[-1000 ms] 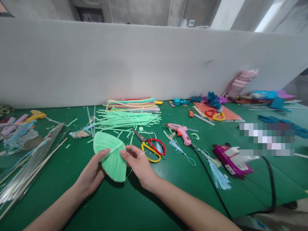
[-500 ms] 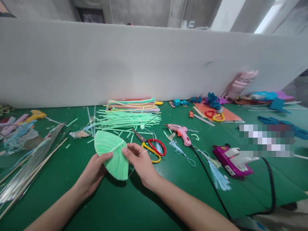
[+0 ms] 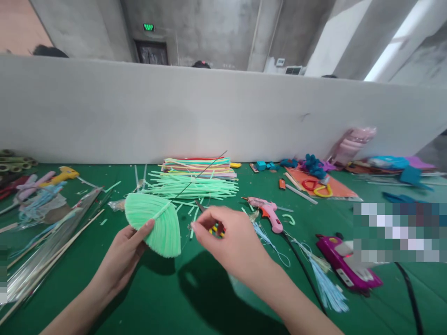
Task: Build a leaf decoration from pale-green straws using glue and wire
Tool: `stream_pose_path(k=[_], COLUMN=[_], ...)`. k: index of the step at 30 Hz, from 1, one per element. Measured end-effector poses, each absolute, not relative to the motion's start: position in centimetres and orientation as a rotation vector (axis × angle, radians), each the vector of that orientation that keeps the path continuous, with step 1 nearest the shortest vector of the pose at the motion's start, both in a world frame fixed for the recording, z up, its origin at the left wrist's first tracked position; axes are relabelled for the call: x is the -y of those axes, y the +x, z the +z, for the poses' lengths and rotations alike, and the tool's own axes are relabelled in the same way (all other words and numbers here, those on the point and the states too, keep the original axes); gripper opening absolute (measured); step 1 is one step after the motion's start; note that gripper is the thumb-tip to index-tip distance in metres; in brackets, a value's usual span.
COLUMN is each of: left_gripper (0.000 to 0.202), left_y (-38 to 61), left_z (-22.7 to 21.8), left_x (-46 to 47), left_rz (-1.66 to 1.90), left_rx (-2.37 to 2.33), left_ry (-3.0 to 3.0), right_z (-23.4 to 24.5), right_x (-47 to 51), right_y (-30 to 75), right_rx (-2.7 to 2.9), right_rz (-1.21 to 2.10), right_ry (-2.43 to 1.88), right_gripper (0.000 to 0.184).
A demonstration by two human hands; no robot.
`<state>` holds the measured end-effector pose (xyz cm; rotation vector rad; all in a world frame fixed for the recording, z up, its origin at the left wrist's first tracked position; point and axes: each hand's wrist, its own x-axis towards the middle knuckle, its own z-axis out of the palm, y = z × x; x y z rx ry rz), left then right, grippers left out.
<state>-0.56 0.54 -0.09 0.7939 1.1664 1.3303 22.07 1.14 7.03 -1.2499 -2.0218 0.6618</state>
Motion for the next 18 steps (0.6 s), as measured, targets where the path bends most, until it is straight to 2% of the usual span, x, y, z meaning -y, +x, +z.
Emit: stream_pose_path(k=[1,3,9,11,18], left_gripper=[0.042,0.043,0.045,0.045,0.041], left_y=[-0.4,0.1,0.5,0.4,0.5], left_z=[0.0,0.1,-0.3,-0.4,-0.6], left_x=[-0.4,-0.2,0.1,0.0,-0.2], left_rz=[1.32,1.321,1.383,1.385,1.35], left_rx=[-1.142,-1.108,-1.057,-1.044,-1.061], left_ry=[0.792,0.797,0.762,0.763,0.762], right_z=[7.5,7.7,6.3,6.0,5.2], right_x=[-1.2,-1.5,-3.4,-3.8,-5.4], right_y=[21.2,19.3,15.4,15.2,15.4], right_rx=[2.016,2.119,2.208,2.201,2.217], right_rz=[0.484,0.314,0.158,0.172,0.527], right_ry=[-1.153,-1.017,-1.336,-1.305,-1.143], right_gripper=[0.016,0.017,0.036,0.038,0.043])
